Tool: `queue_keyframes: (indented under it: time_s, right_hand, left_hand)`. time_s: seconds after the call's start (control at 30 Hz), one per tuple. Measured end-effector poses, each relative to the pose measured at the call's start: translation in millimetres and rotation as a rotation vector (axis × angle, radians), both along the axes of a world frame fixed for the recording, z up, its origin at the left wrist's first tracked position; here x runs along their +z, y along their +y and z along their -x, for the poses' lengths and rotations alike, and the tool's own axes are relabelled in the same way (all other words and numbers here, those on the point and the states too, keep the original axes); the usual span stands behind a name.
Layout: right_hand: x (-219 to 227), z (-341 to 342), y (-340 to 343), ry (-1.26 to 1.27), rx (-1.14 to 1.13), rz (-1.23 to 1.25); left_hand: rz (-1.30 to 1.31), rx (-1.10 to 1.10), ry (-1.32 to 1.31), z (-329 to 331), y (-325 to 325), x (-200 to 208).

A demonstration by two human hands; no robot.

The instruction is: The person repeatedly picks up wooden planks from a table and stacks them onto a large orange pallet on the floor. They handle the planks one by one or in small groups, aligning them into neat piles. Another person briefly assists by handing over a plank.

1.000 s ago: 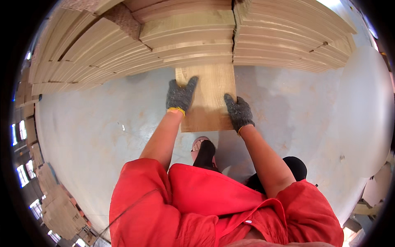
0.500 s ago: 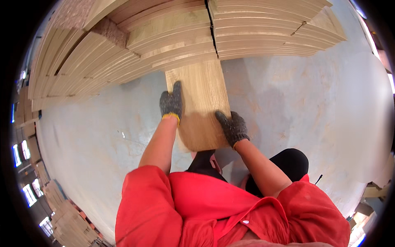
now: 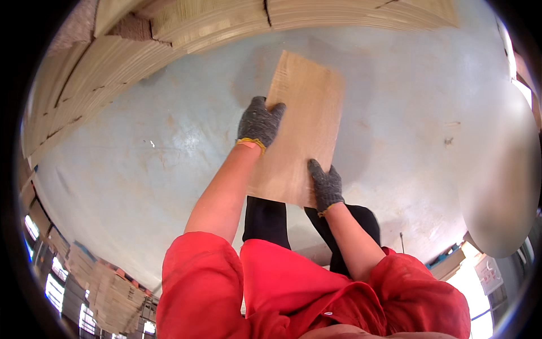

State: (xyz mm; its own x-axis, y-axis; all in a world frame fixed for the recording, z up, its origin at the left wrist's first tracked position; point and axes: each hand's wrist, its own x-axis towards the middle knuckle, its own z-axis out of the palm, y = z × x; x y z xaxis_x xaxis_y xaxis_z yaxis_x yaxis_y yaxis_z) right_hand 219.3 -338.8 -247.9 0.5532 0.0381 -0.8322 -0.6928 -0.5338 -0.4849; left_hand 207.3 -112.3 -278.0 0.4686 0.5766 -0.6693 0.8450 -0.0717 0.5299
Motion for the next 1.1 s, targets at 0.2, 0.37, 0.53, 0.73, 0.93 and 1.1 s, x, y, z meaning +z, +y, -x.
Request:
queue_keyframes:
  time_s: [0.2,0.37,0.53,0.73,0.93,1.1]
  right_hand:
    - [213,-58,-87,0.425,-0.248,-0.229]
    - [377,-67,-132,0.667,-0.282,-0.356]
    - [445,-67,-151,0.296,-0.374,-0.283]
    - [418,-168,-197,-0.056,-0.424,-0.384]
    - [456,-367,-225,-0.170,-0.506,-0.542]
    - [496,-521,-233,-0.232,-0.536,-0.719]
  left_hand:
    - [0.057,-0.084,-0.253,-17,-87,126]
    - [0.337,-0.132,-0.256,-40,-131,267]
    - [0.346,-0.346,-0.183,-101,-128,368]
    - [0.045,-0.686,-0.361,-250,-146,403]
    - [-0.038,-0.580,-0.325,-360,-111,419]
    - [-0.047,-0.464,-0.255,-376,-86,414]
